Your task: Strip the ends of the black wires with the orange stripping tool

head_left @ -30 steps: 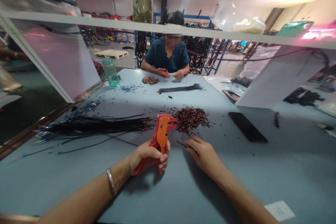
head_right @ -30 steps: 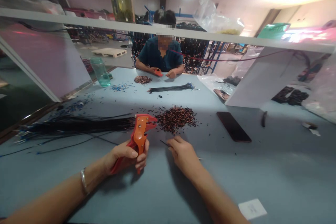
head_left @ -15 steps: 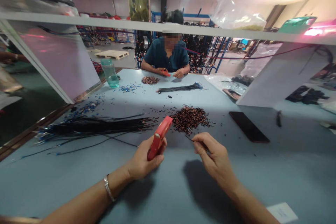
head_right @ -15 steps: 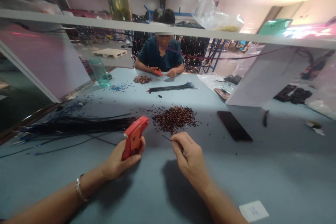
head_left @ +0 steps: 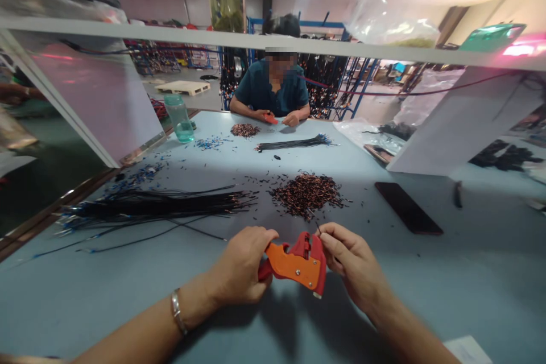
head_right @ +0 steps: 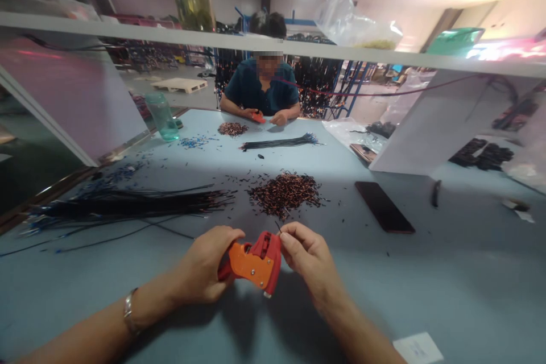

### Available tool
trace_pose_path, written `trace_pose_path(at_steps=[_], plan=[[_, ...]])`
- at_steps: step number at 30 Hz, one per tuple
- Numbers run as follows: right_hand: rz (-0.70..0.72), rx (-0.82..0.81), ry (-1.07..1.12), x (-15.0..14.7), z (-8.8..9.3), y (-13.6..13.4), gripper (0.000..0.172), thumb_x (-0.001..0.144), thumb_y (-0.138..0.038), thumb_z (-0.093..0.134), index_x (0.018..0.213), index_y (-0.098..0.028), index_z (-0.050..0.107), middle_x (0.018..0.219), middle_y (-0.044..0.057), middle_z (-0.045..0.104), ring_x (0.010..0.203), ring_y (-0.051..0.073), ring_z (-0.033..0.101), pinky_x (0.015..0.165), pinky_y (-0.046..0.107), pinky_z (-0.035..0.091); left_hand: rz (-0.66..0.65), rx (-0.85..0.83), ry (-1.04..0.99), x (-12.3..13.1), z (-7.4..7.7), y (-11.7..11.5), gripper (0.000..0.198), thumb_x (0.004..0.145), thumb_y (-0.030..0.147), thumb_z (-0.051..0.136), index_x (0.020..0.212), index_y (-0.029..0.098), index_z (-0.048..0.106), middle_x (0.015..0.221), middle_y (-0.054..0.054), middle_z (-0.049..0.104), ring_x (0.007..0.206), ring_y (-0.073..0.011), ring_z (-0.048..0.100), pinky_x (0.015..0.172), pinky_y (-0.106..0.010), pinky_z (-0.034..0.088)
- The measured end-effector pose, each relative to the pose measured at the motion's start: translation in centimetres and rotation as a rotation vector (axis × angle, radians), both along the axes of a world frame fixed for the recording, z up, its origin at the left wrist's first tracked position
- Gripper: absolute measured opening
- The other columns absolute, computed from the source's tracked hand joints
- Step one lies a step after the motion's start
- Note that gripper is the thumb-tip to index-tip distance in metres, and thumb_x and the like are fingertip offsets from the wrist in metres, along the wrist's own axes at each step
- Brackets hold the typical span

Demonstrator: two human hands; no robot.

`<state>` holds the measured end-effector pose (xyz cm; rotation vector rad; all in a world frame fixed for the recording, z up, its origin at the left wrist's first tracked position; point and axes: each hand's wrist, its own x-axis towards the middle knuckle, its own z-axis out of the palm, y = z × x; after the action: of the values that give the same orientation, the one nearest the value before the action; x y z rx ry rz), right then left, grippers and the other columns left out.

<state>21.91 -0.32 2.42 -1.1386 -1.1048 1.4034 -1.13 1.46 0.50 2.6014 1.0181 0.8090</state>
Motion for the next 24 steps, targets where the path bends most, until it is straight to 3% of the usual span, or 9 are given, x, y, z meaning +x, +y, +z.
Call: trace_pose_path(at_steps=[7,10,15,21,24], plan=[[0.189,0.046,-0.093,0.1,0.4,-0.3,0.039,0.083,-0.052,0.069,0.096,-0.014,0.070,0.070,0.000,0.059,0.053,0.009,0.044,0.048,0.020,0.036,0.111,-0.033,0.187,0.4,0.6,0.0,0.036,0.070,0.019,0.060,0.105,0.012,0.059,0.092,-0.016,0.062,0.082,-0.0299,0.054,0.071,-0.041,0.040],[0.167,0.011,-0.084,-0.2,0.3,-0.2,0.039,0.082,-0.052,0.069,0.092,-0.015,0.070,0.067,-0.001,0.058,0.050,0.008,0.040,0.044,0.019,0.032,0.123,-0.020,0.200,0.3,0.8,0.1,0.038,0.074,0.025,0.061,0.110,0.011,0.061,0.096,-0.017,0.063,0.086,-0.0322,0.054,0.082,-0.049,0.038],[0.129,-0.094,-0.037,-1.0,0.1,-0.4,0.045,0.077,-0.056,0.072,0.091,-0.013,0.068,0.061,-0.003,0.053,0.045,0.006,0.031,0.040,0.018,0.023,0.154,0.048,0.167,0.3,1.1,0.0,0.058,0.074,0.029,0.064,0.130,0.013,0.055,0.117,-0.021,0.061,0.105,-0.0384,0.052,0.101,-0.063,0.022],[0.154,-0.137,-0.037,-1.7,0.1,-0.7,0.052,0.071,-0.061,0.073,0.088,-0.012,0.066,0.060,-0.004,0.051,0.044,0.005,0.026,0.039,0.018,0.016,0.169,-0.002,0.246,0.7,0.4,-0.1,0.062,0.072,0.021,0.061,0.133,0.013,0.050,0.115,-0.019,0.062,0.104,-0.0356,0.054,0.099,-0.057,0.030],[0.155,-0.138,-0.034,-1.8,0.0,-0.8,0.052,0.072,-0.061,0.073,0.088,-0.013,0.065,0.061,-0.004,0.050,0.044,0.004,0.025,0.039,0.018,0.016,0.165,-0.021,0.205,0.6,0.3,0.4,0.050,0.071,0.020,0.062,0.121,0.015,0.056,0.104,-0.015,0.064,0.096,-0.0326,0.055,0.100,-0.056,0.030]])
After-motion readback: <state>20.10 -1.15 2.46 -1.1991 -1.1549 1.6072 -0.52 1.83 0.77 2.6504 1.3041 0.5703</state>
